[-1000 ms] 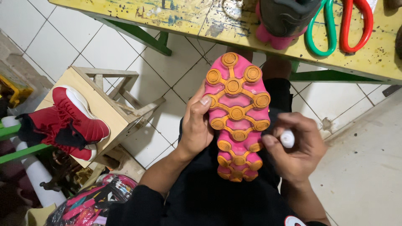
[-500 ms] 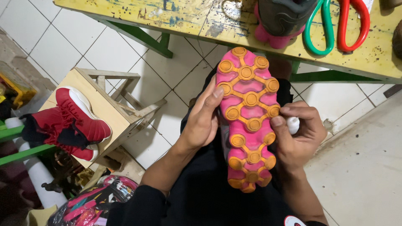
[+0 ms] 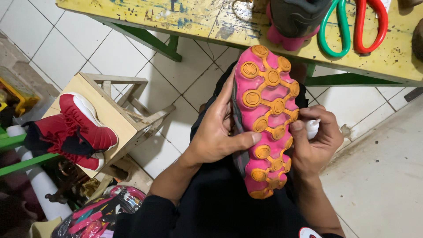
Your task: The person applies glue from a white bottle to the pink and orange sole of a grey shoe. They hold the shoe with one hand and use the other to carefully apply the adhesive to the circular patterns on the sole.
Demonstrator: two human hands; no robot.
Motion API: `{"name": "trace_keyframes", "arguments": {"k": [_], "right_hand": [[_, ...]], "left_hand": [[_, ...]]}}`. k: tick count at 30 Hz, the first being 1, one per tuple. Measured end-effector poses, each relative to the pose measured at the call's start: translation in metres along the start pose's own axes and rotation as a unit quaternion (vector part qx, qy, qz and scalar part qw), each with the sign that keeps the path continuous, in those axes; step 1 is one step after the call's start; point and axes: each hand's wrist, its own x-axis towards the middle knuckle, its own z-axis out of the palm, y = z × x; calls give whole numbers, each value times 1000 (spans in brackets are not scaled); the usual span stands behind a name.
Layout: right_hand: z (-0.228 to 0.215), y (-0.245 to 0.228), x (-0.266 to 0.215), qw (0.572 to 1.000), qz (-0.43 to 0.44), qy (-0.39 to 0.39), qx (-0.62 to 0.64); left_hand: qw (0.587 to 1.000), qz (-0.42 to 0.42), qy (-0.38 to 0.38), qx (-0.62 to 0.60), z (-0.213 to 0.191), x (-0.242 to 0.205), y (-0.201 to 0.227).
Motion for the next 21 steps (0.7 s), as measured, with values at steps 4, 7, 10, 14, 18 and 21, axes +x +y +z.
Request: {"name": "trace_keyframes", "arguments": {"k": [4,7,10,14,18,21], "right_hand": [[-2,-5,1,1000,7,-11,-15],[-2,-11,2,1000,5,-16,-19],[-3,-17,3,999,10,-6,-30],[-7,-16,-5,1000,-5,4,28],[-14,-11,-18,999,-4,-21,47],[-12,-24,-15,995,16,-40,85]], "left_hand": [[1000,11,24,-3,3,-2,-7],[998,55,33,-9,4,-2,-15],[993,54,33,-95,8,-1,-14],[994,58,38,-90,13,-1,-4],[989,102,60,-86,12,3,-2],[987,127,67,-66,14,6,3]]}}
